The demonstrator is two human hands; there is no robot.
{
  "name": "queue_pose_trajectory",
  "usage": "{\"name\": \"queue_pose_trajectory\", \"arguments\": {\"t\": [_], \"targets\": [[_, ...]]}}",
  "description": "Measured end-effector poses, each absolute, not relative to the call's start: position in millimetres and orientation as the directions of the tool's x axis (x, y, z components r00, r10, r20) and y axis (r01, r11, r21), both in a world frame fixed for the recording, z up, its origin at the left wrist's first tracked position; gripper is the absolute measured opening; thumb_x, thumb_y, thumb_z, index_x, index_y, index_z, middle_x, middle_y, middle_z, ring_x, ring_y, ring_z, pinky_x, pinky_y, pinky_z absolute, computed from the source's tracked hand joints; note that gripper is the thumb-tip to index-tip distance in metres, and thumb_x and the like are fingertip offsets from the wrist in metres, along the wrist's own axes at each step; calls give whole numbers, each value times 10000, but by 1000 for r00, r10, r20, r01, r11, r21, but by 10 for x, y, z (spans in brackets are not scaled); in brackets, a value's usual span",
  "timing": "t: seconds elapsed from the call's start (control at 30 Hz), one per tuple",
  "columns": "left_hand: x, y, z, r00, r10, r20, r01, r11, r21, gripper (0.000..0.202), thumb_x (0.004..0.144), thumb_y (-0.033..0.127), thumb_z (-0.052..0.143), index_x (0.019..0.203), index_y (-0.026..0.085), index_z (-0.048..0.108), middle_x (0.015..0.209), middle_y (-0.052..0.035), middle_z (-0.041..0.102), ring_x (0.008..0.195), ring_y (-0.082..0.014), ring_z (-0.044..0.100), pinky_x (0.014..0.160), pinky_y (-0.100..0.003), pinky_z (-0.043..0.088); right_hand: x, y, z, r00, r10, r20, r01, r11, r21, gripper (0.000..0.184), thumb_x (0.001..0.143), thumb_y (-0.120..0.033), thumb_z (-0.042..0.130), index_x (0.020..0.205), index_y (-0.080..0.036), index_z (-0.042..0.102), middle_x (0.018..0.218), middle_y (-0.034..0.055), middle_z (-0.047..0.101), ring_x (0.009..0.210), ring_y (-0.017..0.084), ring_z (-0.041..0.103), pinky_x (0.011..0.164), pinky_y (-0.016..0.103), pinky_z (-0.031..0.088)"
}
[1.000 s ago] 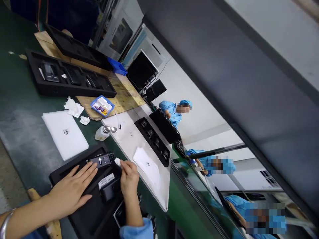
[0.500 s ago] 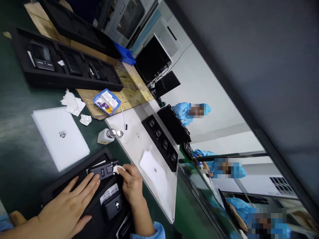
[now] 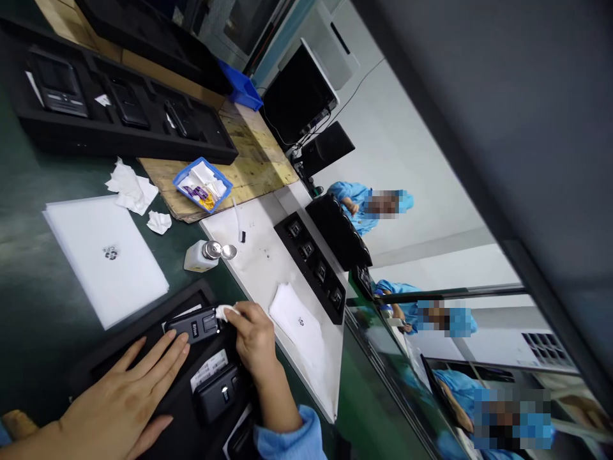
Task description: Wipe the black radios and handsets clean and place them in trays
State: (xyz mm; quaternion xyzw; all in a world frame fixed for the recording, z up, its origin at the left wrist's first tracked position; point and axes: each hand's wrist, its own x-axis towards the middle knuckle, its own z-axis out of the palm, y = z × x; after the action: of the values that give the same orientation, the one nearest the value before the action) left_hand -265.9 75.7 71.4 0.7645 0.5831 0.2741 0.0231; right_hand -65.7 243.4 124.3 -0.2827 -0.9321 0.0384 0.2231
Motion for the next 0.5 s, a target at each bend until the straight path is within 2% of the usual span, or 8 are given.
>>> {"name": "queue_pose_trajectory", "arguments": {"t": [0.17, 0.3, 0.4, 0.5], "targets": [[-2665, 774, 754, 174, 892, 417, 887, -326, 328, 662, 906, 634, 479, 1478, 301, 468, 1499, -36, 521, 1317, -297, 518, 1096, -460, 322, -803, 2485, 1219, -769, 515, 378, 493, 855, -162, 337, 939, -73, 487, 1099, -228, 739, 957, 71, 673, 866, 174, 604, 756, 298, 535], [-2671, 781, 784, 158, 891, 425, 884, -319, 341, 617, 924, 613, 452, 1443, 287, 520, 1477, -42, 545, 1312, -273, 524, 1108, -449, 292, -560, 2282, 1308, -802, 512, 308, 462, 858, -222, 342, 939, -55, 483, 1145, -213, 707, 954, 68, 667, 870, 168, 598, 768, 288, 534], [-2668, 778, 779, 155, 898, 413, 879, -316, 357, 619, 929, 601, 453, 1459, 283, 500, 1489, -42, 530, 1325, -279, 513, 1114, -461, 285, -389, 2202, 1403, -822, 513, 249, 469, 856, -218, 362, 927, -28, 463, 1123, -212, 705, 957, 68, 668, 865, 168, 607, 758, 286, 534], [-2661, 769, 752, 168, 896, 411, 877, -325, 352, 637, 926, 598, 462, 1488, 298, 453, 1510, -35, 507, 1330, -297, 508, 1103, -466, 314, -439, 2271, 1439, -778, 557, 290, 517, 830, -209, 395, 917, -13, 438, 1117, -218, 709, 975, 70, 665, 873, 168, 613, 756, 289, 533]]}}
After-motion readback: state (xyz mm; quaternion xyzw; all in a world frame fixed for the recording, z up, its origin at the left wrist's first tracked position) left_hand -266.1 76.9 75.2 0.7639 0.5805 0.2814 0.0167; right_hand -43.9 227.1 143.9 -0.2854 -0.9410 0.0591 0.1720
